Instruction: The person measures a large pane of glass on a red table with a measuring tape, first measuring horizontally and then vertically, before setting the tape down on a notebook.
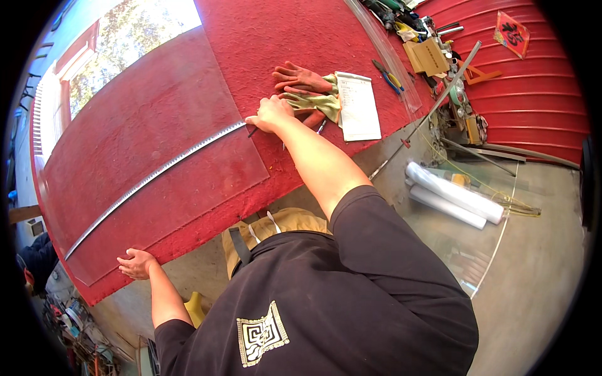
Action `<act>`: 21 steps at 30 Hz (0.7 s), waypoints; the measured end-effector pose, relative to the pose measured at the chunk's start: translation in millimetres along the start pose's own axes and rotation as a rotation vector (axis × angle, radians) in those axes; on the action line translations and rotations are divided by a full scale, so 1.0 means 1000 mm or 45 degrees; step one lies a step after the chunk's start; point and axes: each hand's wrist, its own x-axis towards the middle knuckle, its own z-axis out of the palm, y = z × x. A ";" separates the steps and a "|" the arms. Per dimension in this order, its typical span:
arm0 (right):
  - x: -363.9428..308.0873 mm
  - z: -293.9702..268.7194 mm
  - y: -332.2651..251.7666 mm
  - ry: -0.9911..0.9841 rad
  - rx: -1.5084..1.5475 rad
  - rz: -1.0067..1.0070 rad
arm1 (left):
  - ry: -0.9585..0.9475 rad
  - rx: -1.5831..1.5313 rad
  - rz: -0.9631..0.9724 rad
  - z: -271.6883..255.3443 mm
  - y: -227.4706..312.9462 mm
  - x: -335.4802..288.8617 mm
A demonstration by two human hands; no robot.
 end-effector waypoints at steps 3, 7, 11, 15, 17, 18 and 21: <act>0.000 0.000 0.001 -0.013 0.003 -0.001 | 0.005 0.006 0.009 0.001 -0.001 0.000; 0.001 0.000 0.001 0.000 -0.005 -0.008 | -0.029 0.014 0.004 0.001 -0.001 0.000; 0.001 -0.001 0.001 -0.029 0.000 -0.006 | 0.015 0.015 0.025 0.000 -0.001 0.000; 0.000 -0.001 0.001 -0.033 -0.004 -0.012 | 0.011 0.006 0.017 0.000 -0.001 0.000; 0.000 -0.001 0.001 -0.030 -0.009 -0.017 | 0.011 0.003 0.015 0.000 -0.001 0.000; 0.000 -0.001 0.001 -0.026 -0.008 -0.018 | 0.012 0.003 0.017 0.000 -0.001 0.000; -0.001 -0.002 0.001 -0.022 -0.022 -0.020 | 0.004 0.012 0.017 0.000 -0.001 0.000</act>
